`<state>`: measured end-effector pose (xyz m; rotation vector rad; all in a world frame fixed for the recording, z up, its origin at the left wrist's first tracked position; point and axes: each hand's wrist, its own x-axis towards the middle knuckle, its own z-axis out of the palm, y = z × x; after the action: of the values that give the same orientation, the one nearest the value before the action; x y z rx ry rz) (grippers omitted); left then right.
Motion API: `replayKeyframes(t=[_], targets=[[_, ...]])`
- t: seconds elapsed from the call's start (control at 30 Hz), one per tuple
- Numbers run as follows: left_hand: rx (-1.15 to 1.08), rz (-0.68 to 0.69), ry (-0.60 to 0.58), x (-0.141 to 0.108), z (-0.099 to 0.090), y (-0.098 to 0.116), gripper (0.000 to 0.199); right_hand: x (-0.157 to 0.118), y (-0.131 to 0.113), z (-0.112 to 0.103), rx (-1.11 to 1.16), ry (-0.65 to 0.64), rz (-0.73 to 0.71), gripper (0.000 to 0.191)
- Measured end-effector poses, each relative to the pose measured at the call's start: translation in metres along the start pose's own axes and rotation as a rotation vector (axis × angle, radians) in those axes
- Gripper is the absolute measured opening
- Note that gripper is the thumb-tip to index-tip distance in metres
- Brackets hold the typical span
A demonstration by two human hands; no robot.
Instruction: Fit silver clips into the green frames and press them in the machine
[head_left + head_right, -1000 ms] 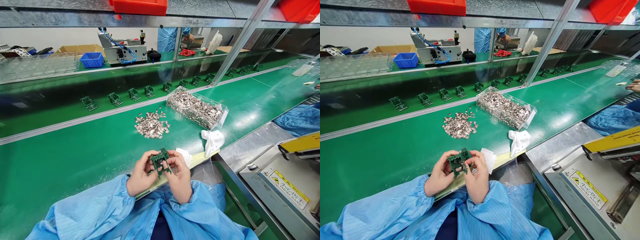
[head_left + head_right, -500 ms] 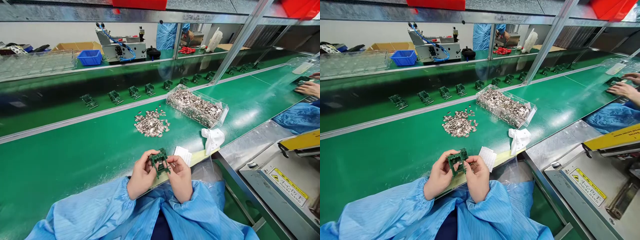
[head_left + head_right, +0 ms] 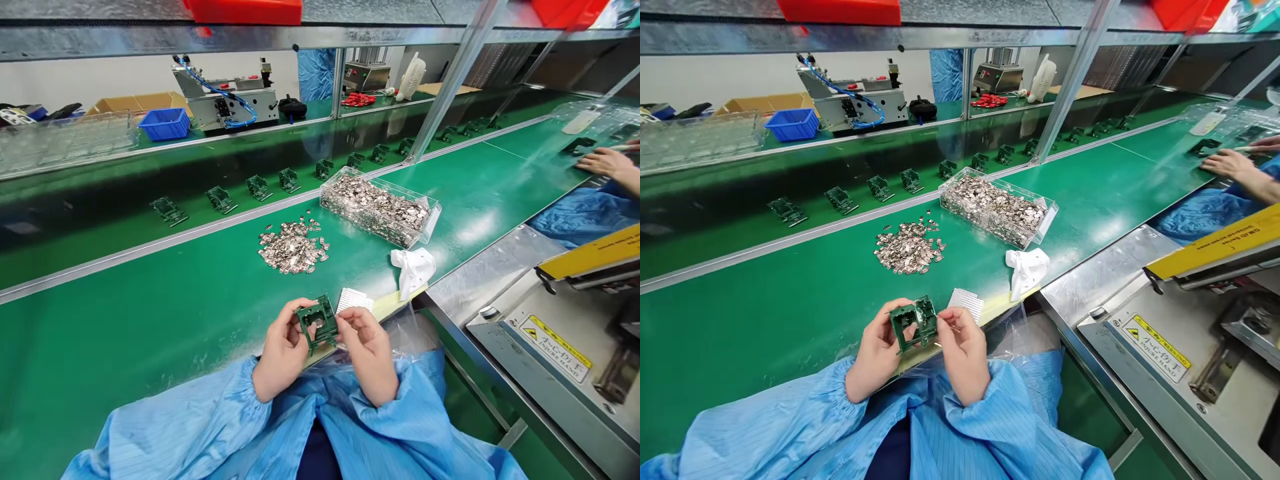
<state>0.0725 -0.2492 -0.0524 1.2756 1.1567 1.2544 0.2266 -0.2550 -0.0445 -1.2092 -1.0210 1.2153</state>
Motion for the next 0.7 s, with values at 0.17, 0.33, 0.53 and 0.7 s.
replayKeyframes(t=[0.17,0.33,0.53,0.7], targets=[[0.047,0.089,-0.008,0.028,0.005,-0.007,0.037,-0.021,0.028,-0.071,-0.175,0.217,0.028,0.043],[-0.003,0.159,-0.166,0.072,0.057,-0.017,0.037,-0.022,0.051,-0.076,-0.156,0.058,0.139,0.059],[-0.082,0.133,-0.286,0.080,0.103,-0.030,0.036,-0.001,0.059,-0.047,-0.066,0.078,0.091,0.051],[-0.136,0.114,-0.281,0.079,0.098,-0.031,0.039,-0.003,0.076,-0.044,-0.042,0.145,0.055,0.050]])
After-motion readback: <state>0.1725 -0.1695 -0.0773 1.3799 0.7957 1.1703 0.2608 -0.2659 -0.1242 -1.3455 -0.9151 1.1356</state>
